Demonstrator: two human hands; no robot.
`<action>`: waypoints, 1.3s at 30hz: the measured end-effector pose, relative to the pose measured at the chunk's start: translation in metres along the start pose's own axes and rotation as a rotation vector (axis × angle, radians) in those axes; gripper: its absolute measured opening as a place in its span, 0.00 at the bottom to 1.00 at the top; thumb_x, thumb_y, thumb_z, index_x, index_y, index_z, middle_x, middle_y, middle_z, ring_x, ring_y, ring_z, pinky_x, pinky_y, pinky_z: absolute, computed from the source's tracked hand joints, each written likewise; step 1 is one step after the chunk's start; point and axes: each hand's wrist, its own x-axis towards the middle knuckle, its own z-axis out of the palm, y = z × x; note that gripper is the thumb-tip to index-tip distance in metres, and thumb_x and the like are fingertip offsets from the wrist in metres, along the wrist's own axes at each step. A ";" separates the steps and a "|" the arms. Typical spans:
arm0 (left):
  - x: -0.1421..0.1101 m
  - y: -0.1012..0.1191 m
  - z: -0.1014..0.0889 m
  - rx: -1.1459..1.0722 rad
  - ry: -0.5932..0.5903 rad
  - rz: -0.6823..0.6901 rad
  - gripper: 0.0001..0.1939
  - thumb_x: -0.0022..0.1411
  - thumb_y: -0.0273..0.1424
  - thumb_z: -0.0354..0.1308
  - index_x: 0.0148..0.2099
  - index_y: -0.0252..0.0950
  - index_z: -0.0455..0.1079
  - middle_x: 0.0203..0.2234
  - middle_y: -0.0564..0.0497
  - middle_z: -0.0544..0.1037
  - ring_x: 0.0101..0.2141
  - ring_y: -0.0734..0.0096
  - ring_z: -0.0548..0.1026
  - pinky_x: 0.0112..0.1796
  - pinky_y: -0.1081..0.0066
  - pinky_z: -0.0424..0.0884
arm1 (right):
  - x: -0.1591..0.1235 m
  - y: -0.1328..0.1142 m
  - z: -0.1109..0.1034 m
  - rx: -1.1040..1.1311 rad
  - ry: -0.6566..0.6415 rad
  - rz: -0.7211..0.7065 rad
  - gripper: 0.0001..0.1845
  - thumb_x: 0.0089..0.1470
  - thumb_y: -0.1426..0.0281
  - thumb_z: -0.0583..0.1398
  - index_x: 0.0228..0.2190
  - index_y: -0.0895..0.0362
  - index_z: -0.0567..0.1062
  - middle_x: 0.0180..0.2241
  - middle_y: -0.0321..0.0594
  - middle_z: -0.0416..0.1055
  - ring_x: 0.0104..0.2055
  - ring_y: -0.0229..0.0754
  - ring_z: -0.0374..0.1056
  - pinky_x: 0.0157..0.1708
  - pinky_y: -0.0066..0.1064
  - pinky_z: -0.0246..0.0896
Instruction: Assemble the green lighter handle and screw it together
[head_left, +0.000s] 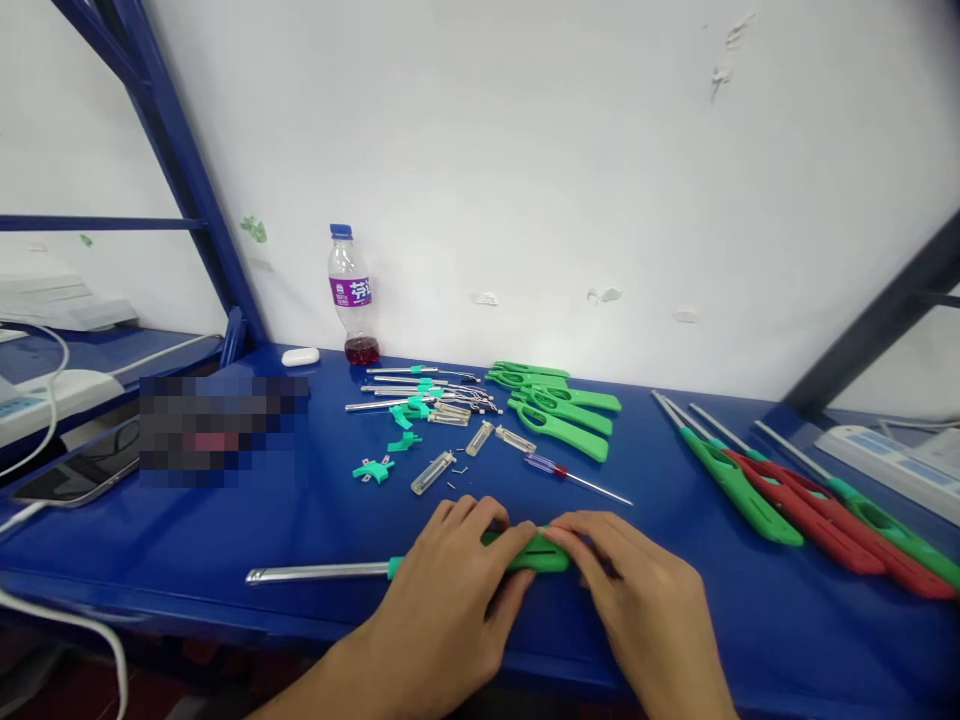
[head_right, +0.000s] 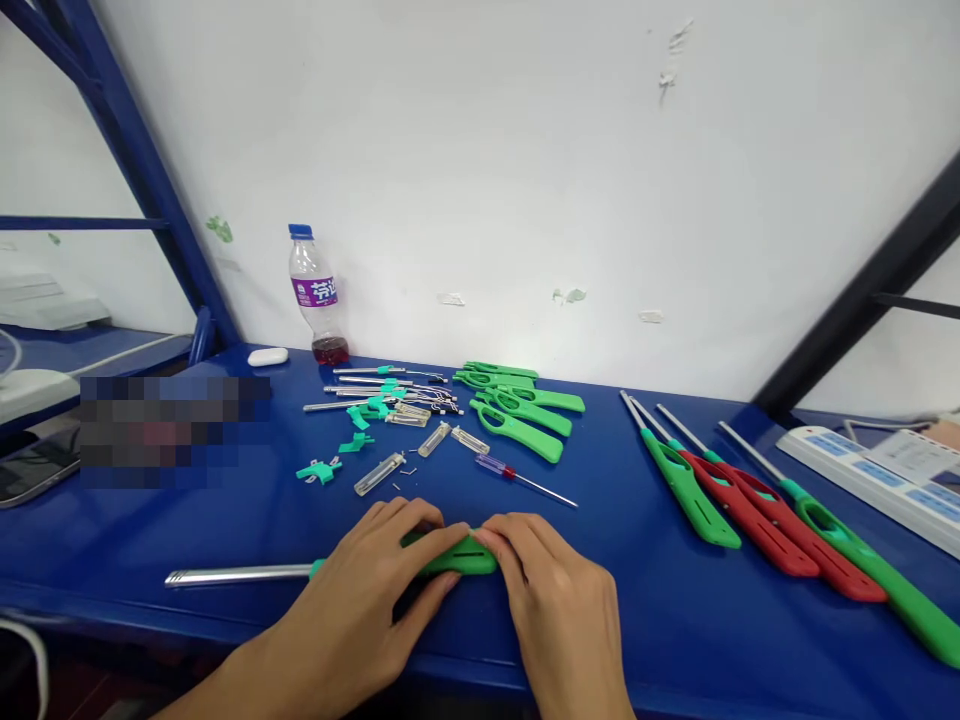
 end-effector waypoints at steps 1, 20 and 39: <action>0.000 0.000 0.000 0.003 -0.003 -0.003 0.17 0.74 0.29 0.51 0.61 0.44 0.69 0.47 0.47 0.75 0.47 0.55 0.73 0.50 0.49 0.71 | 0.000 0.000 0.000 -0.020 0.018 -0.015 0.16 0.73 0.64 0.53 0.37 0.51 0.80 0.36 0.35 0.82 0.32 0.41 0.80 0.33 0.29 0.69; -0.001 -0.002 0.003 0.019 0.006 0.014 0.16 0.74 0.28 0.50 0.60 0.43 0.70 0.49 0.47 0.75 0.47 0.53 0.73 0.50 0.47 0.72 | 0.000 -0.002 -0.001 0.053 -0.014 0.084 0.11 0.70 0.70 0.56 0.48 0.48 0.77 0.44 0.28 0.83 0.40 0.39 0.83 0.39 0.25 0.72; -0.001 0.000 0.000 0.001 -0.016 0.003 0.13 0.75 0.30 0.49 0.57 0.42 0.69 0.48 0.48 0.73 0.46 0.54 0.72 0.49 0.49 0.70 | -0.001 -0.005 -0.003 -0.102 0.066 -0.059 0.15 0.73 0.62 0.55 0.40 0.49 0.81 0.32 0.28 0.83 0.21 0.34 0.75 0.27 0.24 0.66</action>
